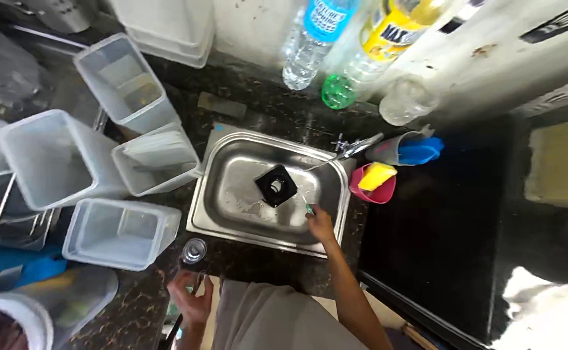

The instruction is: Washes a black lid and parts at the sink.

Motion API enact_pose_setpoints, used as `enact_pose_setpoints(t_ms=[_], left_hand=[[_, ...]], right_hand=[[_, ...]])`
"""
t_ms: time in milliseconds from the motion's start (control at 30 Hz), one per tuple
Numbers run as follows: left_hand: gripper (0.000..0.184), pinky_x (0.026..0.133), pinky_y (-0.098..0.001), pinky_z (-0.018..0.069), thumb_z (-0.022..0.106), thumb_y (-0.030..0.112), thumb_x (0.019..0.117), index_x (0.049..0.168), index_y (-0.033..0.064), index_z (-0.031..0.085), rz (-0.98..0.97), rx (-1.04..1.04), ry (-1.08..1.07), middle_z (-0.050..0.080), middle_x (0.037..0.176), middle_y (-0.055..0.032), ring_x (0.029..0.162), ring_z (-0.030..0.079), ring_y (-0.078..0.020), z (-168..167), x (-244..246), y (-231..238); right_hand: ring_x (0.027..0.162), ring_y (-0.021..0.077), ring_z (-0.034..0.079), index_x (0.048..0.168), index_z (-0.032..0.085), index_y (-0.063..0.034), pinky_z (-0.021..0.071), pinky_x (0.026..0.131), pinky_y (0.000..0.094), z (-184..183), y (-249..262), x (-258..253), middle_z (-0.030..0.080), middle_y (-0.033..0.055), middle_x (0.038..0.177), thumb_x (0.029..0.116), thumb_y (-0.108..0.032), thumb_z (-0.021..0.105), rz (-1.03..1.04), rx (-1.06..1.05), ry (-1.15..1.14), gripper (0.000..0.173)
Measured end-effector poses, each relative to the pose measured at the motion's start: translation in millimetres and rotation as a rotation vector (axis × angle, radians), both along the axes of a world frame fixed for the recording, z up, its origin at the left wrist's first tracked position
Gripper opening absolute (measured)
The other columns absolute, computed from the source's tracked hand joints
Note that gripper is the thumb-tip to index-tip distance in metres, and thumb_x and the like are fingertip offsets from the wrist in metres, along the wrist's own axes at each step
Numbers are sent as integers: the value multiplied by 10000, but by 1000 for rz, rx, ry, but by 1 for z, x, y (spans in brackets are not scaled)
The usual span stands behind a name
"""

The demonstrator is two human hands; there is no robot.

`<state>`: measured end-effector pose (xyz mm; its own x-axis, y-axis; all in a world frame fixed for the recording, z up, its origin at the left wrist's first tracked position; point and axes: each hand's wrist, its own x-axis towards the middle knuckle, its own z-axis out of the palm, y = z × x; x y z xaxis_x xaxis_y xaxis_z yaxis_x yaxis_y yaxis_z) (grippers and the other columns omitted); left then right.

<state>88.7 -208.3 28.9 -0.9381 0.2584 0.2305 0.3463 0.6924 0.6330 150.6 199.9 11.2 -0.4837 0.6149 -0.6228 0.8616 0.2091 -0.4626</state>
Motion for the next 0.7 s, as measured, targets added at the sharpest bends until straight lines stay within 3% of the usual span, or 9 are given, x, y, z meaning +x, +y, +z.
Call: enact_pose_setpoints(t_ms=[100, 167, 300, 367, 467, 533, 567, 633, 700], left_hand=[[296, 953, -475, 569, 693, 213, 926, 1088, -35, 696, -336, -80, -352, 710, 1103, -208, 1066, 692, -331, 21, -22, 99], [477, 1112, -504, 452, 680, 335, 954, 1309, 20, 640, -581, -292, -540, 616, 1367, -206, 1311, 567, -358, -10, -52, 181], [1157, 1190, -737, 99, 948, 354, 654, 1615, 219, 318, -688, -466, -568, 15, 1687, -277, 1548, -5, -501, -120, -91, 300], [1404, 1152, -796, 42, 1005, 353, 506, 1646, 319, 186, -645, -541, -538, -87, 1673, -299, 1531, -69, -536, -153, -102, 325], [1447, 1142, -792, 81, 984, 458, 479, 1647, 359, 137, -687, -548, -560, 26, 1657, -338, 1519, 66, -552, -161, -113, 344], [1289, 1165, -648, 287, 952, 424, 583, 1637, 291, 221, -697, -255, -794, 229, 1643, -256, 1495, 287, -412, -142, -113, 349], [1095, 1115, -543, 437, 884, 294, 733, 1627, 235, 254, -695, 4, -1030, 376, 1594, -182, 1413, 450, -317, -129, -114, 350], [561, 943, -519, 541, 427, 265, 1029, 1570, 173, 308, -615, 507, -1584, 546, 1416, -178, 1201, 602, -313, -108, -107, 347], [742, 931, -643, 518, 230, 622, 961, 1513, 148, 376, -479, 853, -1971, 572, 1376, -253, 1200, 597, -432, -105, -103, 349]], right_hand=[[737, 181, 632, 1329, 617, -15, 544, 670, 371, -4, 25, -2, 696, 127, 996, 1057, -154, 475, -118, -92, 182, 337], [780, 182, 645, 1310, 640, -29, 544, 729, 386, 2, 41, -15, 711, 121, 1008, 1079, -181, 458, -133, -75, 177, 331], [876, 240, 693, 1310, 655, -29, 565, 851, 441, 33, 61, -32, 725, 156, 1010, 1062, -165, 503, -75, 51, 197, 321], [869, 227, 697, 1300, 669, -47, 572, 851, 432, 51, 64, -30, 727, 145, 1002, 1050, -170, 536, -36, 100, 211, 309], [923, 207, 712, 1310, 688, -101, 581, 890, 426, 72, 65, -18, 740, 118, 1062, 1037, -219, 573, -6, 180, 211, 319], [937, 214, 724, 1317, 698, -140, 596, 877, 438, 80, 62, -6, 742, 107, 1113, 1033, -253, 579, -26, 234, 153, 328], [950, 228, 722, 1316, 703, -144, 586, 887, 455, 81, 60, 0, 744, 110, 1121, 1029, -253, 580, -54, 257, 136, 330], [1000, 246, 718, 1318, 704, -131, 560, 932, 477, 78, 52, 10, 747, 124, 1130, 1028, -238, 570, -123, 252, 111, 336], [1083, 255, 701, 1381, 652, -100, 534, 1000, 466, 69, 45, 12, 727, 146, 1202, 1044, -194, 523, -149, 163, 107, 373]])
